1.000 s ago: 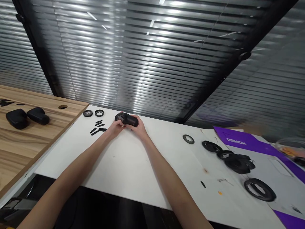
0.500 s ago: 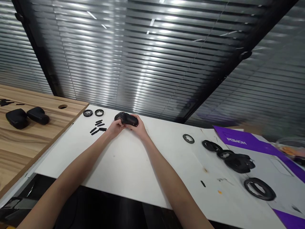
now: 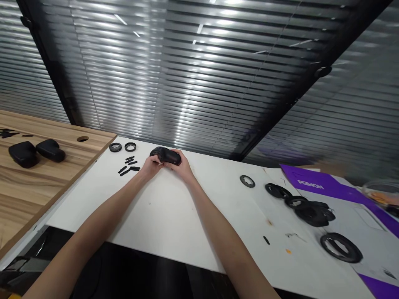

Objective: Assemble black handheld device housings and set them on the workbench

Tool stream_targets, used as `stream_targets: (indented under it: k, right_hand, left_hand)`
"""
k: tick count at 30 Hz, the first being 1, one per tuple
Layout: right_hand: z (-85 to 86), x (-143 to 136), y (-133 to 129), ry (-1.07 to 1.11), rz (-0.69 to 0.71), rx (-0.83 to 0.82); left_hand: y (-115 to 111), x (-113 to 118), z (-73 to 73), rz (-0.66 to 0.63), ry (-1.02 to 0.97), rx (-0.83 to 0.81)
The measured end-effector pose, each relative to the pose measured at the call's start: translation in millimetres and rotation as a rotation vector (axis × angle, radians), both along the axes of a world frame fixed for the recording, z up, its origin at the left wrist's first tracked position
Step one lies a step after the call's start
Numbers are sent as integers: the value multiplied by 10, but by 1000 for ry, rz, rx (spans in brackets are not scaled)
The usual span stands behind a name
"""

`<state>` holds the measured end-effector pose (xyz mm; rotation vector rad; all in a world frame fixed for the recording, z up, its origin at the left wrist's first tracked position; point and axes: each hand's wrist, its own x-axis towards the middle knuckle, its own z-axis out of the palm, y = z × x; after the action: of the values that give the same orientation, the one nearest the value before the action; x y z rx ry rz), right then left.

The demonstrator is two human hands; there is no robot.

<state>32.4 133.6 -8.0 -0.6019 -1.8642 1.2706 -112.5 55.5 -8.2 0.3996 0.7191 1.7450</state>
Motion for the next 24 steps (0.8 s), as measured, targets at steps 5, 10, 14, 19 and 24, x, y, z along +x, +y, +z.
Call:
stream_targets:
  k: [5, 10, 14, 19, 24]
  right_hand:
    - [18, 6, -13, -11, -7, -35]
    - [-7, 3, 1, -12, -9, -38]
    - [-21, -2, 10, -5, -7, -33]
    - [-19, 1, 5, -10, -8, -20]
    - [-19, 3, 8, -23, -3, -10]
  left_hand:
    - [-32, 4, 27, -16, 18, -5]
    - [-59, 15, 56, -30, 36, -1]
    - [-52, 15, 37, -24, 36, 6]
    - [-40, 1, 4, -20, 36, 13]
    - [-27, -4, -2, -13, 33, 9]
